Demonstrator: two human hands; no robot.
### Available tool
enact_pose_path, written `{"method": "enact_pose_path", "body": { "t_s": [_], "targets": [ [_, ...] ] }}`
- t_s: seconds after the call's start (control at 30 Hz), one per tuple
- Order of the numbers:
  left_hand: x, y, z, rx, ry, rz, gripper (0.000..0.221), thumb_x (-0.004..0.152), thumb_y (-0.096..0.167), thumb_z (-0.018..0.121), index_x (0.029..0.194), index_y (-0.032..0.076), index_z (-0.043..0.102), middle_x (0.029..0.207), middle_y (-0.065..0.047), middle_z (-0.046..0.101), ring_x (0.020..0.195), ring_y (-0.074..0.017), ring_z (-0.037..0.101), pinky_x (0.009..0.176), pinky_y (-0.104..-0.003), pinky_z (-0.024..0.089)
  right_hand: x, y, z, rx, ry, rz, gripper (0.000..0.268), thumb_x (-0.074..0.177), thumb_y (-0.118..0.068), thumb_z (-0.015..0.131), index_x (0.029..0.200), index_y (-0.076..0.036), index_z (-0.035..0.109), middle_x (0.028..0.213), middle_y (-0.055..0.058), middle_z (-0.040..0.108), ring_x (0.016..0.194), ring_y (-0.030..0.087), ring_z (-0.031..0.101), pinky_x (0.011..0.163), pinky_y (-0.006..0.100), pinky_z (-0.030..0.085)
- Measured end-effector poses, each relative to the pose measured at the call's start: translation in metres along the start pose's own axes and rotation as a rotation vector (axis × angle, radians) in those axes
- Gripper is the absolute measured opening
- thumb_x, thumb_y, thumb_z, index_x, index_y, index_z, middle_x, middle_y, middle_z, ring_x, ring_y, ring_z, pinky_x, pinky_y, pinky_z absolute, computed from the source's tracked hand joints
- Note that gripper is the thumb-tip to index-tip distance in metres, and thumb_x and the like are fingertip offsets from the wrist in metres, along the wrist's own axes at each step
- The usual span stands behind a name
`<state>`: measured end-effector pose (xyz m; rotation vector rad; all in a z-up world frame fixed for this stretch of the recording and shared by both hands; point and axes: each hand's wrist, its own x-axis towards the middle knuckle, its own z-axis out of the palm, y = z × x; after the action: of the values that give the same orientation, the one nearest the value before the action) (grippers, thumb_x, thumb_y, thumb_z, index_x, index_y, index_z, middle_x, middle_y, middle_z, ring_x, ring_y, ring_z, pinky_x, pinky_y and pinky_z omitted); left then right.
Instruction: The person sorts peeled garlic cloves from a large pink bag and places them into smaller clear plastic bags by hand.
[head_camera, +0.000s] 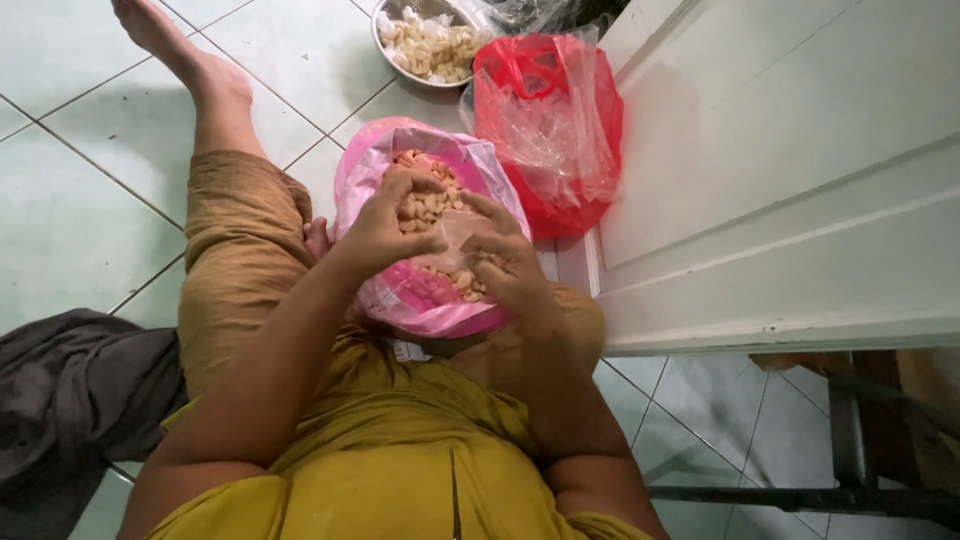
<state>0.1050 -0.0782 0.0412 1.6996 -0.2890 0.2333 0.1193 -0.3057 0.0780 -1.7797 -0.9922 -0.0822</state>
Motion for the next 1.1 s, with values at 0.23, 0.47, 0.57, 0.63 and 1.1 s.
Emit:
{"method": "enact_pose_path", "body": {
  "t_s": [0.23, 0.47, 0.57, 0.63, 1.1],
  "targets": [
    [-0.008, -0.014, 0.009, -0.584, -0.314, -0.068, 0.13, 0.048, 0.01, 0.104, 0.156, 0.015, 0.031, 0.133, -0.014, 0.065, 0.119, -0.0206, 0.063, 0.099, -0.037, 0.056, 0.021, 0.035, 0.009, 0.297, -0.05, 0.086, 0.02, 0.076, -0.005, 0.059, 0.09, 0.001, 0.073, 0.155, 0.027, 0.041, 0.149, 0.042, 0.036, 0.125, 0.053, 0.022],
    [-0.005, -0.03, 0.029, -0.161, 0.049, -0.066, 0.061, 0.06, 0.02, 0.098, 0.11, 0.002, 0.068, 0.094, -0.018, 0.07, 0.09, -0.0283, 0.068, 0.081, -0.043, 0.055, 0.036, 0.131, 0.023, 0.424, 0.211, 0.442, 0.041, 0.069, -0.004, 0.06, 0.109, 0.002, 0.064, 0.114, 0.019, 0.056, 0.098, 0.027, 0.06, 0.076, 0.035, 0.058],
    [-0.001, -0.039, 0.034, -0.301, 0.182, -0.057, 0.067, 0.061, 0.016, 0.101, 0.116, 0.0, 0.066, 0.1, -0.017, 0.071, 0.096, -0.027, 0.069, 0.089, -0.042, 0.056, 0.033, 0.116, 0.026, -0.19, -0.033, 0.6, 0.032, 0.077, -0.006, 0.057, 0.109, -0.005, 0.065, 0.095, 0.019, 0.066, 0.086, 0.032, 0.068, 0.068, 0.042, 0.059],
    [0.002, -0.047, 0.035, -0.39, 0.224, -0.091, 0.07, 0.061, 0.011, 0.101, 0.119, 0.0, 0.064, 0.104, -0.017, 0.072, 0.1, -0.0259, 0.07, 0.093, -0.042, 0.057, 0.032, 0.093, 0.035, -0.529, -0.288, 0.635, 0.035, 0.083, -0.018, 0.058, 0.117, -0.012, 0.064, 0.106, 0.02, 0.071, 0.105, 0.04, 0.07, 0.084, 0.053, 0.059],
    [-0.003, -0.036, 0.052, -0.369, 0.377, -0.094, 0.069, 0.059, 0.01, 0.1, 0.117, -0.005, 0.065, 0.101, -0.024, 0.071, 0.098, -0.0309, 0.07, 0.089, -0.048, 0.055, -0.01, 0.156, 0.068, -0.979, -0.443, 0.55, 0.035, 0.076, -0.031, 0.082, 0.105, -0.013, 0.08, 0.123, 0.018, 0.05, 0.096, 0.054, 0.068, 0.074, 0.055, 0.064]
  ]
}}
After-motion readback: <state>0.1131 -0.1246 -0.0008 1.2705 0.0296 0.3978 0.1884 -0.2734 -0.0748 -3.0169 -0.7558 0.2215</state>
